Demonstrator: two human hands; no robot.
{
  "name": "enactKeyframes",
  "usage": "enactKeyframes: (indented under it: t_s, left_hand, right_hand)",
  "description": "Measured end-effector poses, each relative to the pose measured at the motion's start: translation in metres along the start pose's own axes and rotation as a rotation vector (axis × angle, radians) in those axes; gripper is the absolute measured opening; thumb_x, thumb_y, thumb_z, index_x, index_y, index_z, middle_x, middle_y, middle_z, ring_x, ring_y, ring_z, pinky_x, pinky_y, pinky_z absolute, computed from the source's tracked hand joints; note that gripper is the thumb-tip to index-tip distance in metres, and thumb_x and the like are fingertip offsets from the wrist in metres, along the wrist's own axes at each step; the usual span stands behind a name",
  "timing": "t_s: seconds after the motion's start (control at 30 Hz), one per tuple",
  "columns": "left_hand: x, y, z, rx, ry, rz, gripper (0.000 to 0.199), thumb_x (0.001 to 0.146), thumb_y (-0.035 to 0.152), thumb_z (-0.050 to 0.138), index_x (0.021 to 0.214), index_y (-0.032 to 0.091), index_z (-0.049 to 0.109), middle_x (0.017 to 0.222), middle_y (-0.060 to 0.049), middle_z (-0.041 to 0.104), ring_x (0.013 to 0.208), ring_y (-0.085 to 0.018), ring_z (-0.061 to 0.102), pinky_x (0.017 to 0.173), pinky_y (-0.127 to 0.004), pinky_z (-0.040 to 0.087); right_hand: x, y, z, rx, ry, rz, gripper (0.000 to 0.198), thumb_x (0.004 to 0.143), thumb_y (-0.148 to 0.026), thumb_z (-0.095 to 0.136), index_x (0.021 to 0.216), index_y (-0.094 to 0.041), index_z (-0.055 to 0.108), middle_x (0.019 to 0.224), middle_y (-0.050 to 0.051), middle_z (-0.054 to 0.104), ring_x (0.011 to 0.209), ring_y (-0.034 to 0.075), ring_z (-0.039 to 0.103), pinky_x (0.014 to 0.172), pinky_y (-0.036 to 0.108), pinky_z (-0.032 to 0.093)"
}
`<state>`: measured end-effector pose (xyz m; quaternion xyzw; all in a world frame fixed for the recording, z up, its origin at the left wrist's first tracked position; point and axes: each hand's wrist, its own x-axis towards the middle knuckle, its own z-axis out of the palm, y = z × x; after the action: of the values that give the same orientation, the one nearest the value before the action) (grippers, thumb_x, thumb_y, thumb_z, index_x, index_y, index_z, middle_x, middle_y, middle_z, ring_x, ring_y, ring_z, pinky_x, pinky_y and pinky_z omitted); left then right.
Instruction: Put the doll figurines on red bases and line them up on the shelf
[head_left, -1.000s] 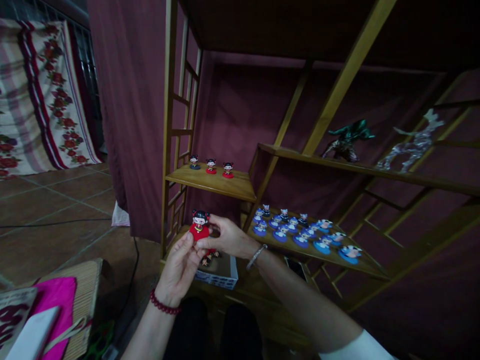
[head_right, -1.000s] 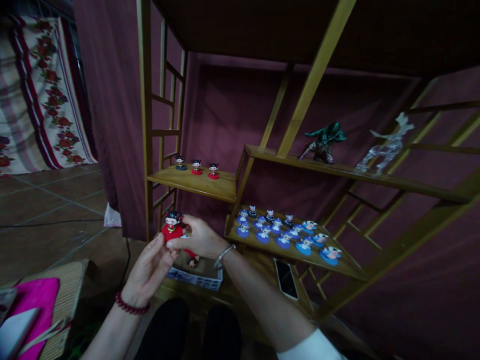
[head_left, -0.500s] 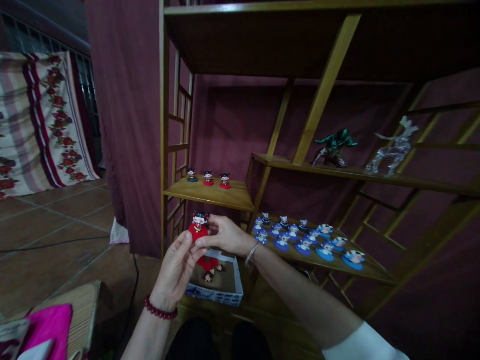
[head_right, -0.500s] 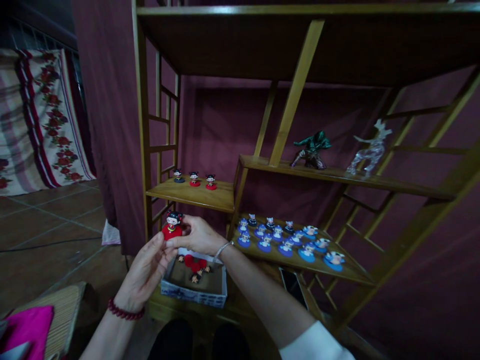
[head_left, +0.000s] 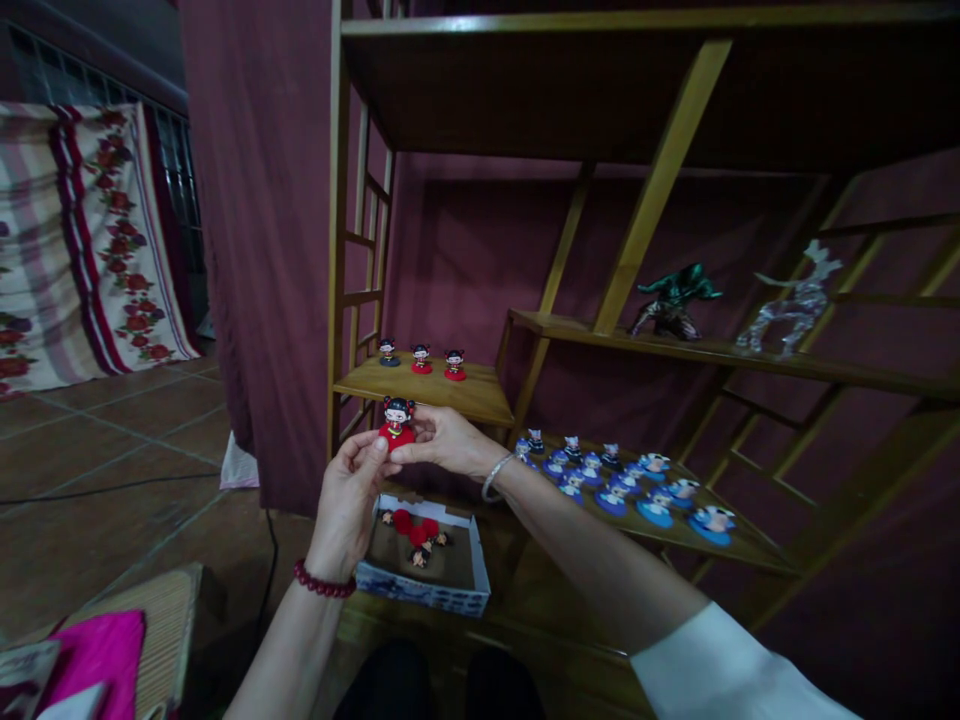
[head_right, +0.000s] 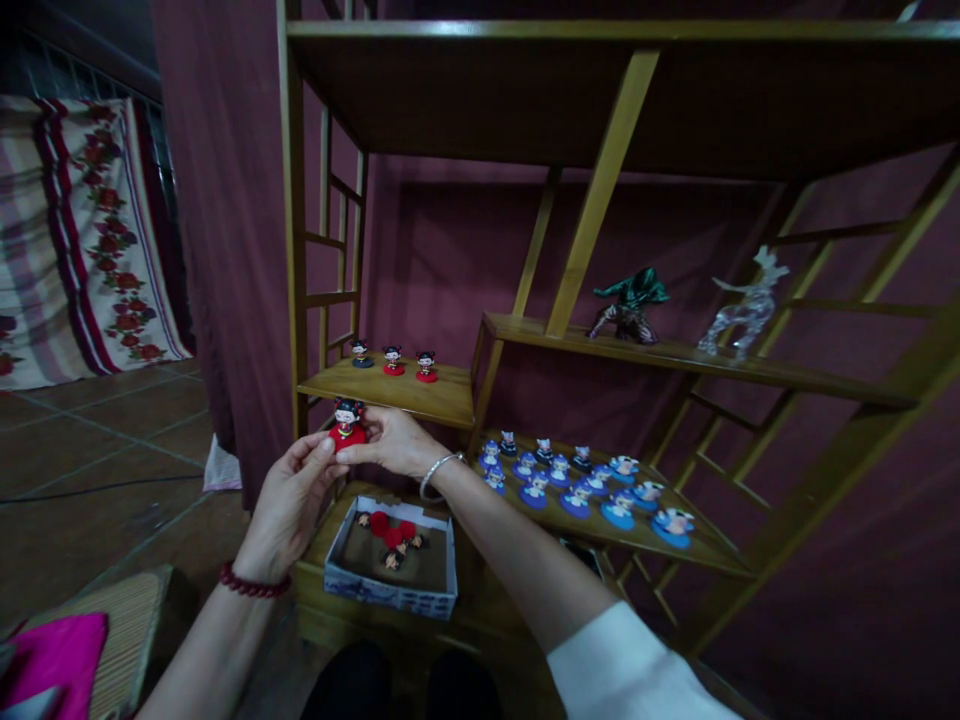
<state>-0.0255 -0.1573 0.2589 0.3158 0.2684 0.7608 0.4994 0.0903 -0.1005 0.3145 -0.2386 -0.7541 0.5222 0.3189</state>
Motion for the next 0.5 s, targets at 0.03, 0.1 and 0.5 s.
enactKeyframes:
  t_s: [0.03,0.1,0.5]
  left_hand:
    - [0.002,0.001,0.0,0.015,0.009,0.018,0.027,0.062,0.024,0.068,0.084,0.013,0.056,0.074,0.0,0.061,0.061,-0.007,0.056,0.06,-0.019,0.045]
    - [0.006,0.001,-0.001,0.05,0.007,0.055,0.029,0.063,0.025,0.067,0.087,0.014,0.055,0.074,-0.001,0.061,0.061,-0.007,0.056,0.061,-0.02,0.045]
    - [0.019,0.009,-0.001,0.305,0.005,0.292,0.027,0.069,0.03,0.06,0.09,0.014,0.054,0.08,-0.002,0.059,0.063,-0.009,0.053,0.06,-0.021,0.044]
  right_hand:
    - [0.002,0.0,0.0,0.009,0.001,0.003,0.044,0.045,-0.027,0.076,0.082,-0.013,0.058,0.075,-0.001,0.06,0.069,0.01,0.054,0.074,0.027,0.044]
    - [0.005,-0.001,0.0,0.024,-0.005,0.007,0.043,0.046,-0.026,0.075,0.082,-0.012,0.057,0.074,-0.001,0.06,0.068,0.01,0.055,0.074,0.028,0.044]
    - [0.019,-0.015,-0.002,-0.192,0.038,-0.067,0.032,0.054,-0.026,0.071,0.08,-0.012,0.059,0.064,-0.005,0.054,0.056,0.005,0.043,0.058,0.02,0.037]
